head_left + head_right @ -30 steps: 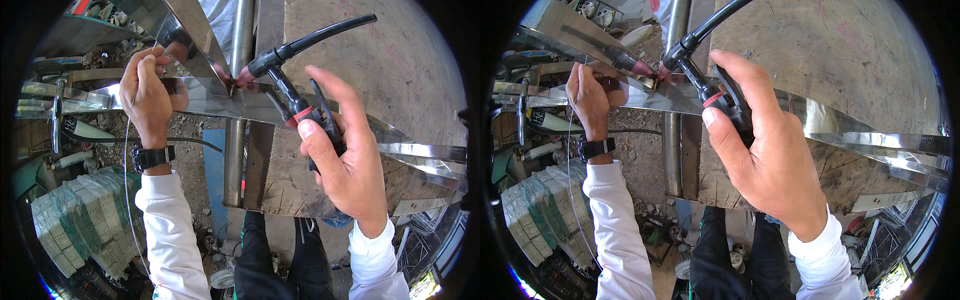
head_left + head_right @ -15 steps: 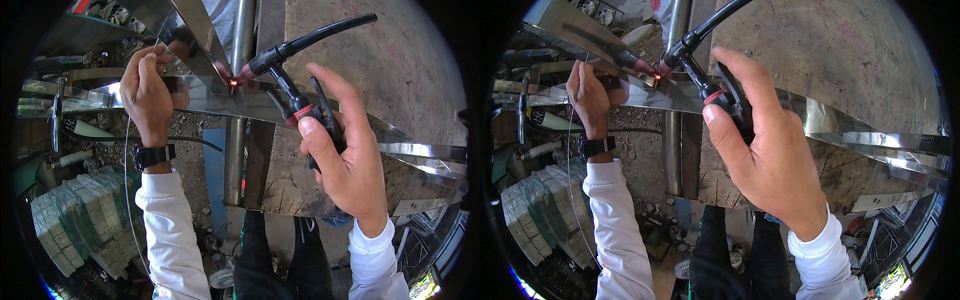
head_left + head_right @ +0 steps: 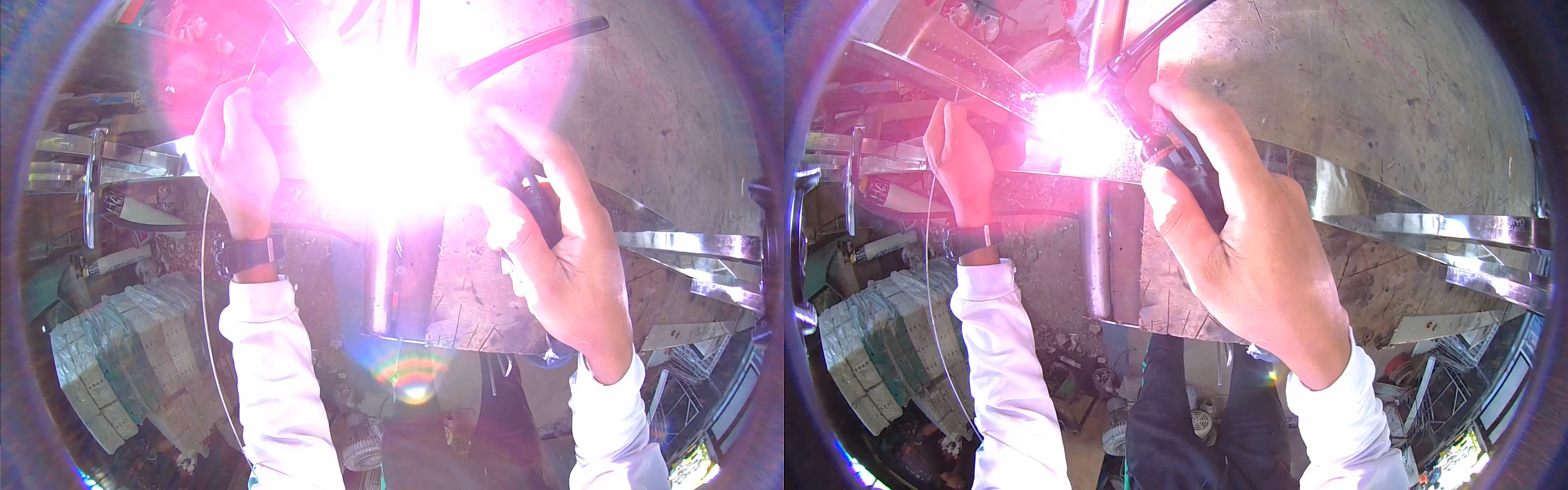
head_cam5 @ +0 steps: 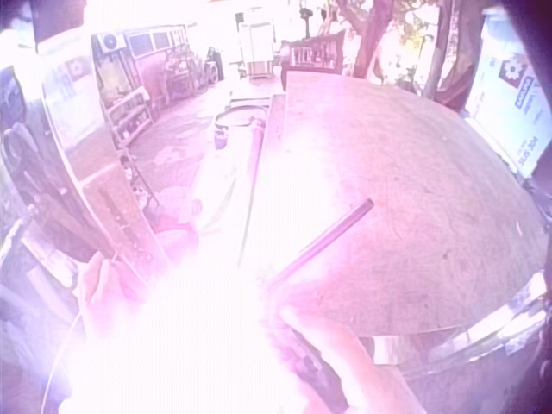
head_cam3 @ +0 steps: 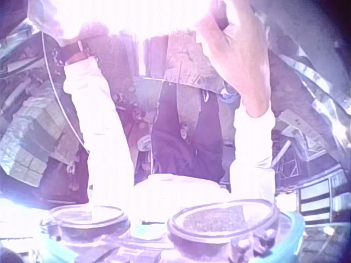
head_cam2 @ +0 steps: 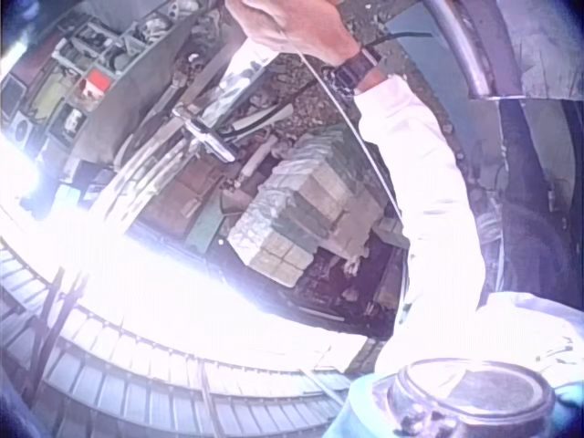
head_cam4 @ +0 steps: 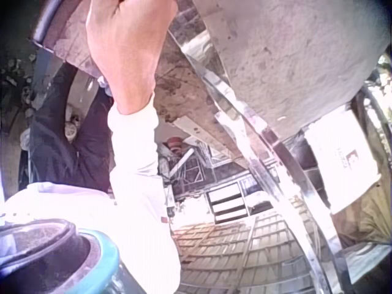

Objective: The person welds joints on a stainless steel frame using a handheld welding torch and filler rod. They move around the frame to access different joints, apply welds, and briefly interact with two other people at the end.

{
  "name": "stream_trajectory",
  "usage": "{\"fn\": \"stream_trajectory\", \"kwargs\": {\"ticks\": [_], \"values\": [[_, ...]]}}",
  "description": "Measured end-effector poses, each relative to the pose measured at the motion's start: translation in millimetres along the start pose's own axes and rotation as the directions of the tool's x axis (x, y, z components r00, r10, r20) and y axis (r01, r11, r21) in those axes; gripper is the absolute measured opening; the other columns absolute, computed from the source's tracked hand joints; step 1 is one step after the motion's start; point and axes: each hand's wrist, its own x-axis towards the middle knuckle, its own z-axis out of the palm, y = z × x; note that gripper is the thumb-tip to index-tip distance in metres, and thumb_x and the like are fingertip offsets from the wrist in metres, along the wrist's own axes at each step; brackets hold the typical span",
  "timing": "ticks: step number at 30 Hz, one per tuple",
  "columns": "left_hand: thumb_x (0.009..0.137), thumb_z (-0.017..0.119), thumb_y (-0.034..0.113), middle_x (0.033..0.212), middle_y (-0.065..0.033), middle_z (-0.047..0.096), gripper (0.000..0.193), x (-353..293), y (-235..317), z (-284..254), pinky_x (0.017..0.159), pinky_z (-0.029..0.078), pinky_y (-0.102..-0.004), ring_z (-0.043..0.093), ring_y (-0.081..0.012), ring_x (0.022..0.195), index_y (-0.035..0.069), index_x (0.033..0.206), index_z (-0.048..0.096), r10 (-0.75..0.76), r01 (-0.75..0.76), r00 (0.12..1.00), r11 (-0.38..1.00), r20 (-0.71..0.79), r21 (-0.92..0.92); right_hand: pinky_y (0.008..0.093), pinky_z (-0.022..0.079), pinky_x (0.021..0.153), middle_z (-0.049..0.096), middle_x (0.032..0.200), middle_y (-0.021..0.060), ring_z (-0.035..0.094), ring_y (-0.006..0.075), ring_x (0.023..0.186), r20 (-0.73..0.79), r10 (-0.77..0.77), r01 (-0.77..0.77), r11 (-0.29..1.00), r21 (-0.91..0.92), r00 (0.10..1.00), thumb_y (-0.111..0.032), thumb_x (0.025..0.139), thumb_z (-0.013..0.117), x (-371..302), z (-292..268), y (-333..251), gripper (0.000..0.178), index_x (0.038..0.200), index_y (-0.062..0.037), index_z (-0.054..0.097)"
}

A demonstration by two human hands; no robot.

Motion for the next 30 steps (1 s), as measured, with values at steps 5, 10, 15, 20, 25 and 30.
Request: {"fn": "stream_trajectory", "kwargs": {"ticks": [5, 10, 15, 20, 25, 30], "values": [[0.100, 0.051, 0.021, 0.091, -0.0062, 0.074, 0.034, -4, 7, 4, 0.079, 0.048, -0.0292, 0.061, -0.0133, 0.084, 0.000, 0.109, 0.076, -0.044, 0.047, 0.999, 0.985, 0.020, -0.168, 0.0203, 0.041, 0.047, 0.061, 0.081, 0.0028, 0.053, 0.0034, 0.061, -0.024, -0.020, 0.019, 1.000, -0.017, 1.000, -0.034, 0.103, 0.063, 0, 1, 5, 0.057, 0.154, -0.0153, 0.046], [0.100, 0.050, 0.021, 0.092, -0.0068, 0.075, 0.035, -3, 6, 3, 0.079, 0.049, -0.0292, 0.061, -0.0134, 0.085, 0.000, 0.110, 0.076, -0.051, 0.055, 0.998, 0.984, 0.029, -0.170, 0.0202, 0.041, 0.047, 0.062, 0.084, 0.0035, 0.054, 0.0037, 0.063, -0.013, -0.020, 0.020, 1.000, -0.006, 1.000, -0.035, 0.103, 0.063, 0, 1, 3, 0.058, 0.154, -0.0153, 0.045], [0.100, 0.050, 0.022, 0.093, -0.0075, 0.075, 0.036, -3, 3, 3, 0.080, 0.049, -0.0299, 0.061, -0.0141, 0.086, 0.000, 0.110, 0.076, -0.014, 0.018, 0.999, 0.991, 0.030, -0.132, 0.0199, 0.042, 0.047, 0.063, 0.088, 0.0035, 0.055, 0.0035, 0.066, -0.007, -0.028, 0.028, 1.000, 0.000, 1.000, -0.035, 0.103, 0.063, 0, 1, 5, 0.057, 0.154, -0.0154, 0.046], [0.100, 0.050, 0.023, 0.093, -0.0076, 0.075, 0.037, -2, 1, 3, 0.080, 0.049, -0.0301, 0.061, -0.0143, 0.086, 0.000, 0.110, 0.076, -0.005, 0.007, 1.000, 0.993, 0.020, -0.118, 0.0195, 0.042, 0.049, 0.062, 0.086, 0.0025, 0.053, 0.0028, 0.066, 0.004, -0.013, 0.013, 1.000, 0.000, 1.000, -0.034, 0.103, 0.063, 0, 0, 4, 0.057, 0.154, -0.0154, 0.046], [0.100, 0.050, 0.021, 0.091, -0.0071, 0.075, 0.035, 0, -7, -1, 0.077, 0.048, -0.0297, 0.061, -0.0137, 0.082, 0.000, 0.109, 0.076, 0.038, -0.038, 0.999, 0.999, 0.034, 0.006, 0.0188, 0.040, 0.050, 0.060, 0.082, 0.0006, 0.050, 0.0017, 0.063, 0.038, 0.020, -0.021, 0.999, 0.025, 0.999, -0.032, 0.103, 0.063, 0, -2, 1, 0.057, 0.154, -0.0155, 0.046], [0.100, 0.051, 0.021, 0.091, -0.0073, 0.075, 0.035, -2, 6, 3, 0.079, 0.049, -0.0292, 0.061, -0.0136, 0.084, 0.000, 0.109, 0.076, -0.027, 0.031, 0.999, 0.984, 0.023, -0.173, 0.0200, 0.041, 0.048, 0.060, 0.082, 0.0021, 0.051, 0.0028, 0.060, -0.004, -0.003, 0.003, 1.000, -0.002, 1.000, -0.033, 0.102, 0.063, 0, 0, 2, 0.057, 0.154, -0.0158, 0.046]]}}
